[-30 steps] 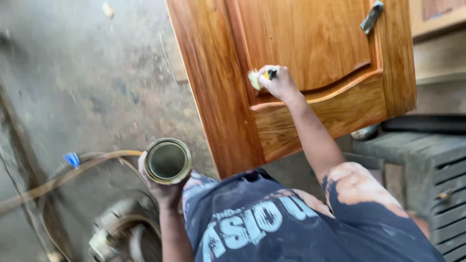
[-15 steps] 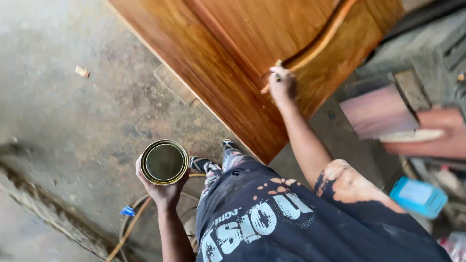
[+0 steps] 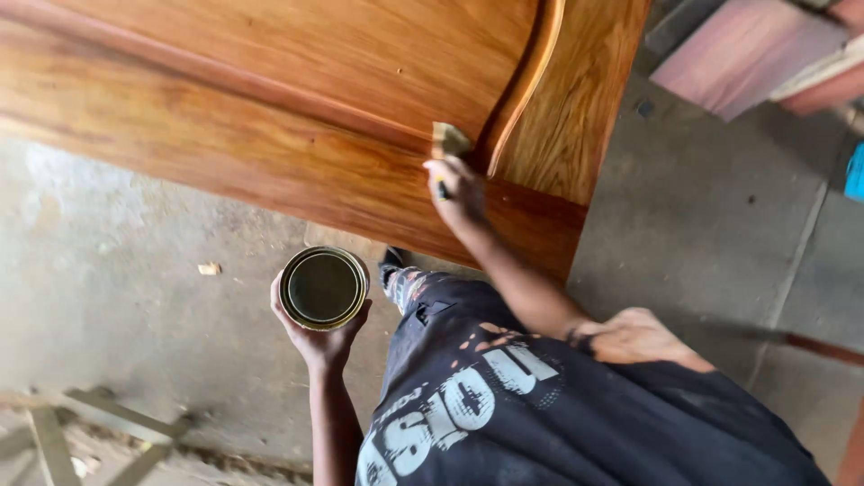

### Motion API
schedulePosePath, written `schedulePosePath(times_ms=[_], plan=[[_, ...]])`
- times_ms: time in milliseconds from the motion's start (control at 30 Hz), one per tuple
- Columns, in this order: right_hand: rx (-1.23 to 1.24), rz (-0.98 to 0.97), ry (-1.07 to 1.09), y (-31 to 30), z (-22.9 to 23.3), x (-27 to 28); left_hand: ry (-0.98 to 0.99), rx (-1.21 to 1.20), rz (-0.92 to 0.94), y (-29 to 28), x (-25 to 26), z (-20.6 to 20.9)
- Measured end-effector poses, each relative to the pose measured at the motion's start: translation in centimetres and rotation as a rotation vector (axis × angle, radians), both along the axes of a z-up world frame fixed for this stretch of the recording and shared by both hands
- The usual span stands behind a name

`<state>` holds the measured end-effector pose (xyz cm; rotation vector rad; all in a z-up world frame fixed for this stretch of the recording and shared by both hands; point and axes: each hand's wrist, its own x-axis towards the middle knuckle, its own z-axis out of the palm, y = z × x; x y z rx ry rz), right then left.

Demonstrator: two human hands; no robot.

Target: The person applies a liquid finish to a large wooden surface using a brush. They hold a can in one hand and repeatedly dip the brush into it to apply the stain in long strokes across the wood grain.

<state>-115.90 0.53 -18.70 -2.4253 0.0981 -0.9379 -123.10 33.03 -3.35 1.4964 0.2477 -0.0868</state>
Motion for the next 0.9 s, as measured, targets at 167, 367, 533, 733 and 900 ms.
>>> schedulePosePath(times_ms=[167,367,533,733,900], plan=[[0.524,0.099,0.174,6.6,4.3,7.0,-0.214,0.219,-0.108,3.1,5.4,0.4],[0.303,-0.395,0.293,-1.8,4.5,1.7,-0.235,0.059,-0.119,6.7,12.0,-0.3],[0.445,-0.661,0.682,8.7,12.4,8.1,-0.338,0.117,-0.226,9.2,17.9,-2.5],[0.619,-0.064,0.214,22.9,6.7,20.9,-0.374,0.095,-0.459,14.7,28.3,-3.2],[0.725,-0.662,0.221,22.5,3.7,18.8,-0.410,0.081,-0.547,18.9,36.3,-2.7]])
